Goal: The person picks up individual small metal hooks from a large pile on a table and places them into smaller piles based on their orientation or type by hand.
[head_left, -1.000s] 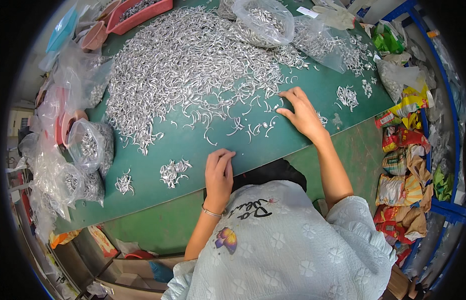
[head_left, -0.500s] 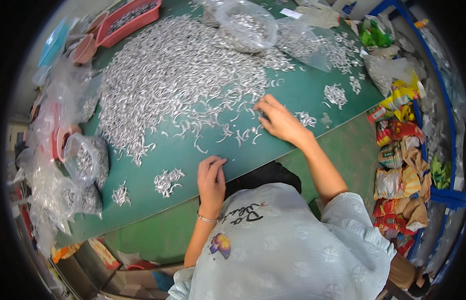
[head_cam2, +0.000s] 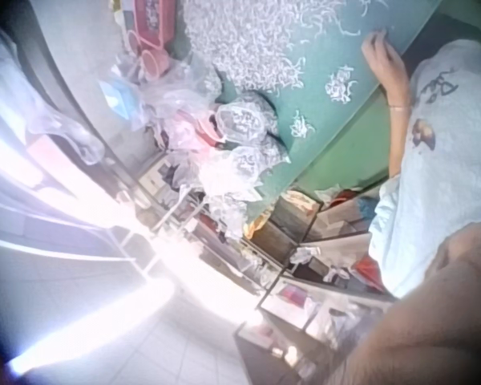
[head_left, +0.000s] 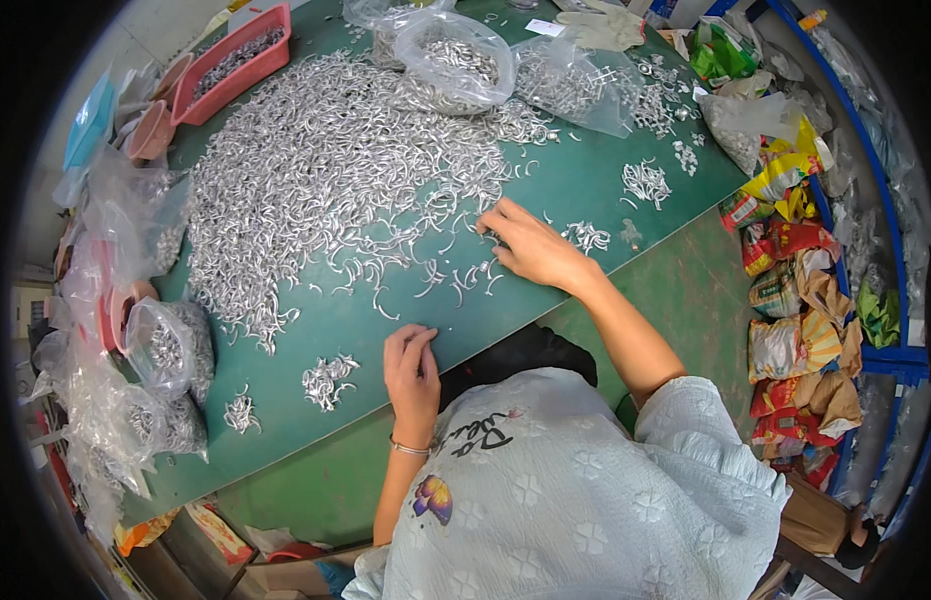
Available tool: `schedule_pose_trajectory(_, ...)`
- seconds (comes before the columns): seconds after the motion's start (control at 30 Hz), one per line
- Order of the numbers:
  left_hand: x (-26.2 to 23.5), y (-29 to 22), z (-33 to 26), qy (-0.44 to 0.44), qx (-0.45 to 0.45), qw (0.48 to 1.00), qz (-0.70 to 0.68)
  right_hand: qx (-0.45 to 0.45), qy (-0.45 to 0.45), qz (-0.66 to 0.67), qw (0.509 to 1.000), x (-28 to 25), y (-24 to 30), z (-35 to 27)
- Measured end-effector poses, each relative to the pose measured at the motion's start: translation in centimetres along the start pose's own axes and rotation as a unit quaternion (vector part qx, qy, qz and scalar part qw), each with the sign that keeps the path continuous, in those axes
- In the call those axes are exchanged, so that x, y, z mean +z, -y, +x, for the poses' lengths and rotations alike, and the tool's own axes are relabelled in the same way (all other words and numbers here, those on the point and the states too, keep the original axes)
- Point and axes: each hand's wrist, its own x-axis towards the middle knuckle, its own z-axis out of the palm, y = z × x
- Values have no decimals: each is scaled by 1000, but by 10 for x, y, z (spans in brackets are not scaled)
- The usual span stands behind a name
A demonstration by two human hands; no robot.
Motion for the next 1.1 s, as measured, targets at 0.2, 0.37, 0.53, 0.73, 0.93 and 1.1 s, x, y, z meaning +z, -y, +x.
schedule_pose_trajectory(0.2,2,0,2,0,10,1000,-2,39,-27,43,998,0,-9,1)
schedule_pose_trajectory(0.37,2,5,-1,-11,5,1000,-10,42,-43,65,996,-7,-3,4)
schedule_pose_trajectory(0.53,1,3,-3,-27,-23,999,-15,38,-45,-36,998,0,-11,-1)
schedule_pose_trajectory(0.73,-9,-5,-4,-42,-20,998,32,68,-34,36,996,-9,9,1)
schedule_pose_trajectory(0.93,-23,-5,-18,-115,-85,990,8,-33,102,233,966,30,77,6)
schedule_pose_trajectory(1.1,-34,-8,-27,-110,-87,989,-36,-141,146,234,951,81,112,8)
